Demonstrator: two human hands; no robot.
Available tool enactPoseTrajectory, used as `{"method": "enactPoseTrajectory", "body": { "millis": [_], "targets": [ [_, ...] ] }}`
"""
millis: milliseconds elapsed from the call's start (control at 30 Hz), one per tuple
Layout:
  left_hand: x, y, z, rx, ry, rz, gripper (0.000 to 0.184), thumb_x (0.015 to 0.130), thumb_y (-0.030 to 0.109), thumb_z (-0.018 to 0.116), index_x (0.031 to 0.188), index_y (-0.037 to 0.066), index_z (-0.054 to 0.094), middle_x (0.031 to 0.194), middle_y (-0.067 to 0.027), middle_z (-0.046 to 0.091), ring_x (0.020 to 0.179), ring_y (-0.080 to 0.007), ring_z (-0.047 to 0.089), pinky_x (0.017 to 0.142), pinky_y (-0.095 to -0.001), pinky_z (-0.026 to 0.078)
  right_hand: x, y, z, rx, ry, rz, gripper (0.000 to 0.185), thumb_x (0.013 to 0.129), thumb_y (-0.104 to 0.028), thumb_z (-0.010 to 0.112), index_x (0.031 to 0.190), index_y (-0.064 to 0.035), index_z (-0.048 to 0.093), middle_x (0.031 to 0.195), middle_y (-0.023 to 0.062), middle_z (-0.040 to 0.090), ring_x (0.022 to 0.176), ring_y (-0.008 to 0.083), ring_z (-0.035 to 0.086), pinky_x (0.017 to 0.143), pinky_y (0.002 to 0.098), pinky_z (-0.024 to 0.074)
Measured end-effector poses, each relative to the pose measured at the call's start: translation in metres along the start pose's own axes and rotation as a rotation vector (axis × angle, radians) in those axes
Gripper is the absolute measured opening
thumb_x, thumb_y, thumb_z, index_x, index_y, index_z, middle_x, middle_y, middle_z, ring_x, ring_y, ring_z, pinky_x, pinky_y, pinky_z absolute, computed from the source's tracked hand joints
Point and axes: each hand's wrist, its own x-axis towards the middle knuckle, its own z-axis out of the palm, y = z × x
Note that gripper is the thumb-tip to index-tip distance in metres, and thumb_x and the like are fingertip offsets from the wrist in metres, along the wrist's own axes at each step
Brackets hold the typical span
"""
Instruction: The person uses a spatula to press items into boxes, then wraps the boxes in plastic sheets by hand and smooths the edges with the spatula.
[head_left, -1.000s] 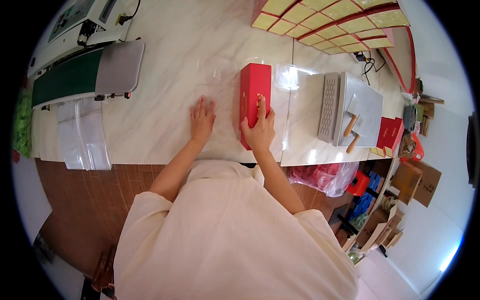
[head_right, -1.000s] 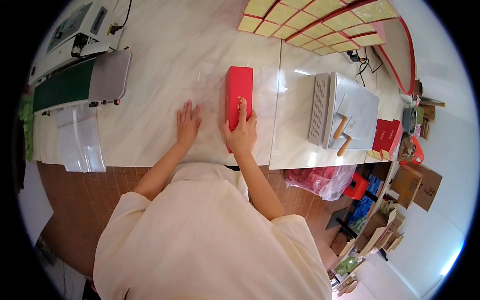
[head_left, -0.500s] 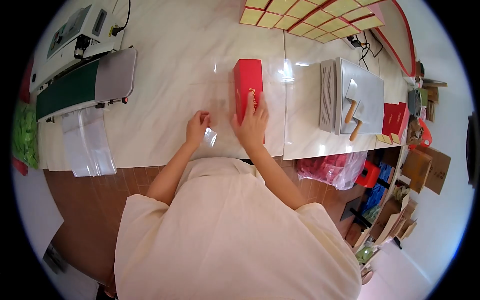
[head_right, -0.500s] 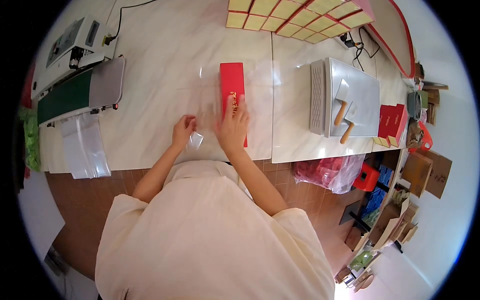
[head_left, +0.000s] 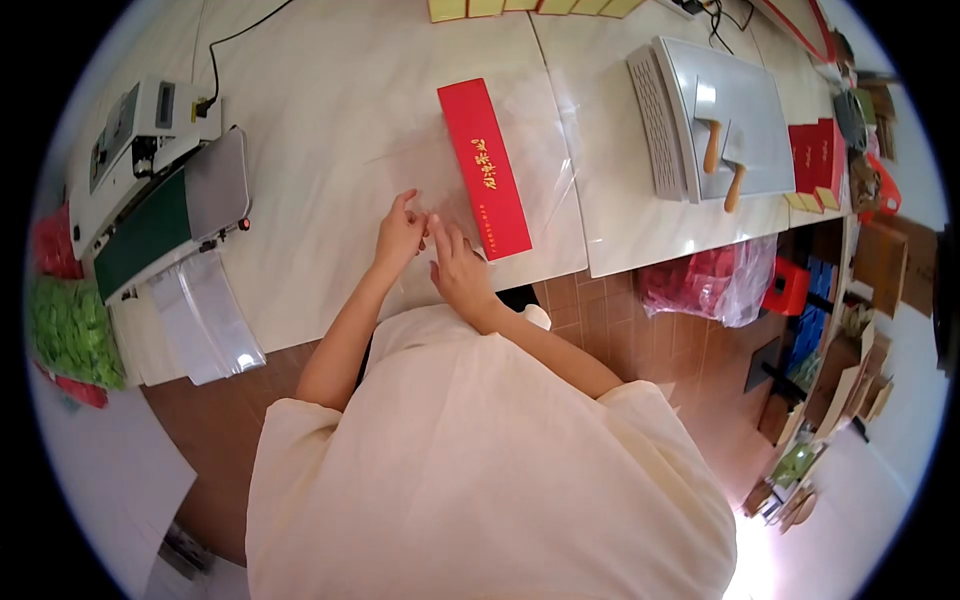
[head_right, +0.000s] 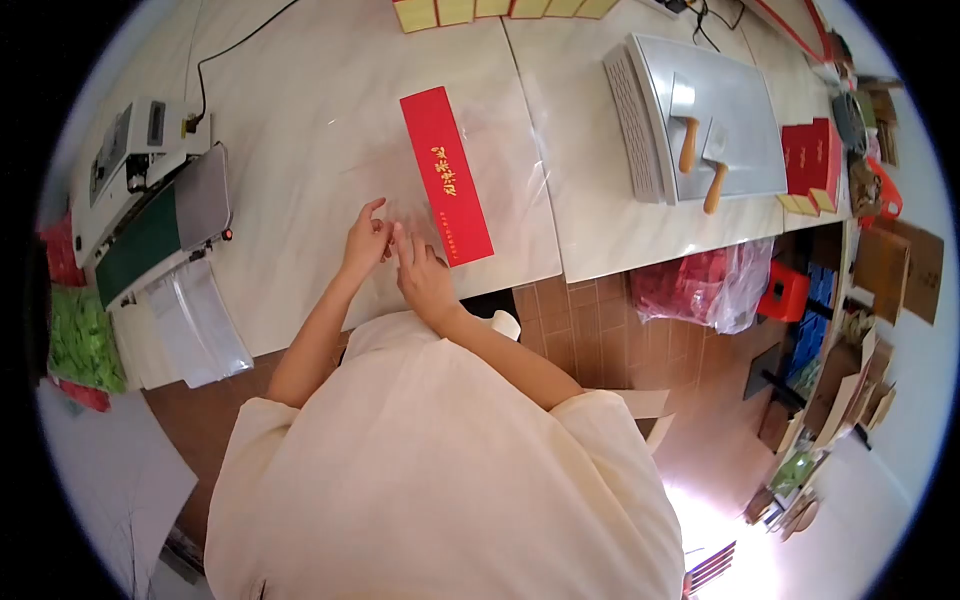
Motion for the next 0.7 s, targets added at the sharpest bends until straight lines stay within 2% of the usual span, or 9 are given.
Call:
{"method": "enactPoseTrajectory", "body": {
  "millis": [33,67,133,167,233,333,500,567,700],
  "targets": [
    [-0.001,0.006,0.000,0.010,-0.003,-0.002,0.049,0.093,0.012,0.057,0.139,0.004,0.042,0.068,-0.0082,0.063,0.048,-0.0132,0.056,0.043,-0.0289,0.044,0.000,-0.001,-0.002,0.040,0.004,0.056,0.067,0.079,-0.012,0.070,0.138,-0.0039,0.037,0.121,0.0187,0.052,0.096,0.0326,0.062,0.068,0.0358,0.0544],
    [-0.002,0.009,0.000,0.021,-0.006,-0.005,0.052,0.093,0.013,0.056,0.141,0.004,0.040,0.068,-0.0082,0.062,0.048,-0.0136,0.056,0.043,-0.0290,0.044,-0.004,0.000,-0.001,0.050,0.013,0.070,0.067,0.079,-0.012,0.070,0.138,-0.0039,0.037,0.121,0.0187,0.052,0.096,0.0326,0.062,0.068,0.0358,0.0544],
    [0.003,0.010,-0.002,0.032,-0.022,0.006,0.054,0.093,0.014,0.056,0.143,0.005,0.038,0.067,-0.0065,0.060,0.048,-0.0123,0.055,0.042,-0.0277,0.043,-0.011,0.003,-0.002,0.061,0.035,0.065,0.026,0.087,-0.011,0.062,0.109,-0.0040,0.050,0.092,0.0125,0.059,0.074,0.0267,0.064,0.053,0.0375,0.0497],
    [0.009,0.011,-0.003,0.022,-0.027,0.018,0.056,0.093,0.015,0.055,0.145,0.006,0.035,0.067,-0.0048,0.059,0.049,-0.0110,0.054,0.042,-0.0265,0.043,-0.015,0.005,-0.003,0.065,0.046,0.082,0.026,0.087,-0.011,0.062,0.109,-0.0040,0.050,0.092,0.0125,0.059,0.074,0.0267,0.064,0.053,0.0375,0.0497],
    [0.019,0.018,-0.005,0.089,0.000,0.054,0.058,0.093,0.016,0.056,0.145,0.006,0.034,0.068,-0.0046,0.059,0.050,-0.0106,0.054,0.041,-0.0263,0.042,-0.019,0.005,-0.016,0.088,0.095,0.061,0.014,0.089,-0.011,0.061,0.088,-0.0057,0.048,0.077,0.0092,0.056,0.066,0.0248,0.060,0.052,0.0383,0.0470],
    [0.044,0.023,-0.018,0.119,0.088,0.109,0.062,0.091,0.018,0.057,0.146,0.005,0.032,0.072,-0.0054,0.060,0.054,-0.0099,0.055,0.042,-0.0256,0.042,-0.029,0.007,-0.031,0.125,0.170,0.052,0.019,0.088,-0.013,0.064,0.080,-0.0056,0.048,0.074,0.0072,0.055,0.065,0.0239,0.059,0.051,0.0372,0.0461],
    [0.073,0.054,-0.029,0.086,0.219,0.097,0.066,0.090,0.018,0.059,0.147,0.004,0.030,0.082,-0.0080,0.064,0.064,-0.0105,0.059,0.049,-0.0259,0.046,-0.038,0.009,-0.048,0.128,0.308,0.104,0.016,0.082,-0.010,0.069,0.079,-0.0062,0.053,0.082,0.0090,0.055,0.073,0.0257,0.058,0.057,0.0377,0.0463],
    [0.083,0.065,-0.025,0.274,0.302,0.247,0.067,0.088,0.017,0.060,0.146,0.002,0.030,0.085,-0.0086,0.067,0.076,-0.0202,0.066,0.068,-0.0338,0.052,-0.041,0.011,-0.055,0.151,0.311,0.152,0.016,0.081,-0.010,0.070,0.080,-0.0058,0.055,0.087,0.0104,0.056,0.079,0.0277,0.057,0.062,0.0384,0.0471],
    [0.079,0.098,-0.002,0.277,0.291,0.285,0.067,0.088,0.016,0.060,0.146,0.002,0.030,0.090,-0.0079,0.068,0.083,-0.0239,0.066,0.078,-0.0356,0.051,-0.042,0.021,-0.070,0.118,0.476,0.227,0.013,0.084,-0.009,0.069,0.086,-0.0039,0.057,0.120,0.0217,0.051,0.105,0.0387,0.051,0.087,0.0453,0.0438]
  ]
}}
